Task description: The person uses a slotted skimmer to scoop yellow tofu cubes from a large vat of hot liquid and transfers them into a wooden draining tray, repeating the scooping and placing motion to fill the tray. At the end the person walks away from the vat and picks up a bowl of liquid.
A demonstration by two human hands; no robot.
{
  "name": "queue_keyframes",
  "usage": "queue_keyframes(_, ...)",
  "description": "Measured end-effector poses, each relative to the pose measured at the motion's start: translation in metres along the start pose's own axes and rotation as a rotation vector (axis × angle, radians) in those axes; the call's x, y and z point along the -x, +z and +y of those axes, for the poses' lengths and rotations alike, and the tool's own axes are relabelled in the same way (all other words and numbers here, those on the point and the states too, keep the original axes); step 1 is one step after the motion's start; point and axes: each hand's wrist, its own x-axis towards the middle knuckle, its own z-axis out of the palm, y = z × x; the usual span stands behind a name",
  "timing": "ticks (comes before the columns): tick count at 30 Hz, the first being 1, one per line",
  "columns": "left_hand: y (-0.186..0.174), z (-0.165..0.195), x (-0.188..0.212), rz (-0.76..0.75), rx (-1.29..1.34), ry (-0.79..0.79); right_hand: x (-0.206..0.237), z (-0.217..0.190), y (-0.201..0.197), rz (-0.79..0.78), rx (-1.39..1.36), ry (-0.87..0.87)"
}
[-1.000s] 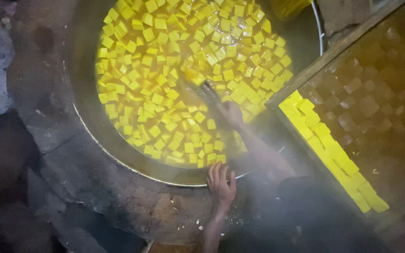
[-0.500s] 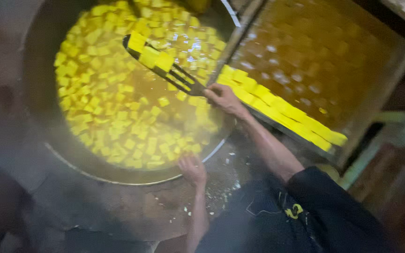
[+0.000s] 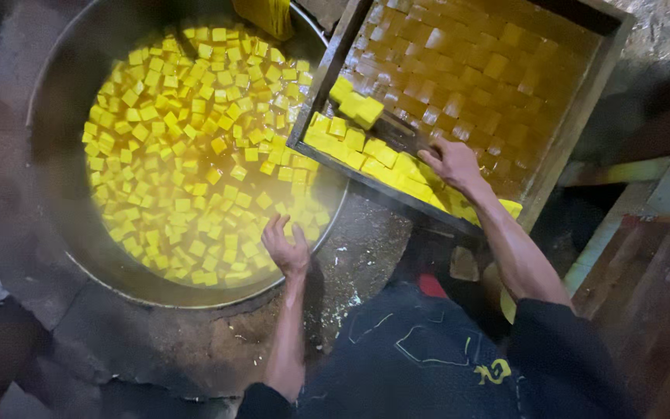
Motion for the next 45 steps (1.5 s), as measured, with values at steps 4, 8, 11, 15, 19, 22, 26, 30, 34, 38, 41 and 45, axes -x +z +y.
queue_keyframes(4,0.008,0.015,-0.002,0.014,0.006,0.063,0.007,-0.007,0.015,0.21,0.085,-0.043)
queue_keyframes(8,0.009,0.022,0.016,0.019,0.006,0.015,0.019,-0.013,0.028,0.25,0.155,-0.135)
queue_keyframes(11,0.01,0.026,0.031,-0.006,0.0,-0.038,0.019,-0.009,0.033,0.255,0.183,-0.177)
queue_keyframes(15,0.01,0.031,0.041,-0.053,0.01,-0.084,0.021,0.004,0.028,0.261,0.208,-0.265)
queue_keyframes(19,0.004,0.025,0.031,-0.051,-0.005,-0.091,0.025,-0.004,0.016,0.282,0.111,-0.166)
queue_keyframes(22,-0.007,0.005,0.012,0.015,-0.07,-0.116,0.02,-0.045,0.021,0.35,-0.01,-0.066)
queue_keyframes(26,-0.026,-0.028,0.001,0.01,-0.156,-0.247,0.016,-0.135,0.072,0.037,-0.352,-0.075)
queue_keyframes(30,-0.039,-0.049,0.016,-0.171,-0.269,-0.35,-0.004,-0.203,0.141,-0.363,-0.267,0.021)
queue_keyframes(34,-0.042,-0.06,0.029,-0.222,-0.357,-0.375,-0.032,-0.235,0.197,-0.513,0.011,0.048)
queue_keyframes(38,-0.049,-0.068,0.025,-0.142,-0.143,-0.259,-0.059,-0.258,0.239,-0.483,0.1,0.002)
queue_keyframes(41,-0.05,-0.074,0.021,-0.13,-0.075,-0.296,-0.098,-0.285,0.27,-0.541,0.145,-0.091)
queue_keyframes(45,-0.045,-0.087,0.024,-0.194,-0.101,-0.305,-0.136,-0.308,0.297,-0.48,0.022,-0.216)
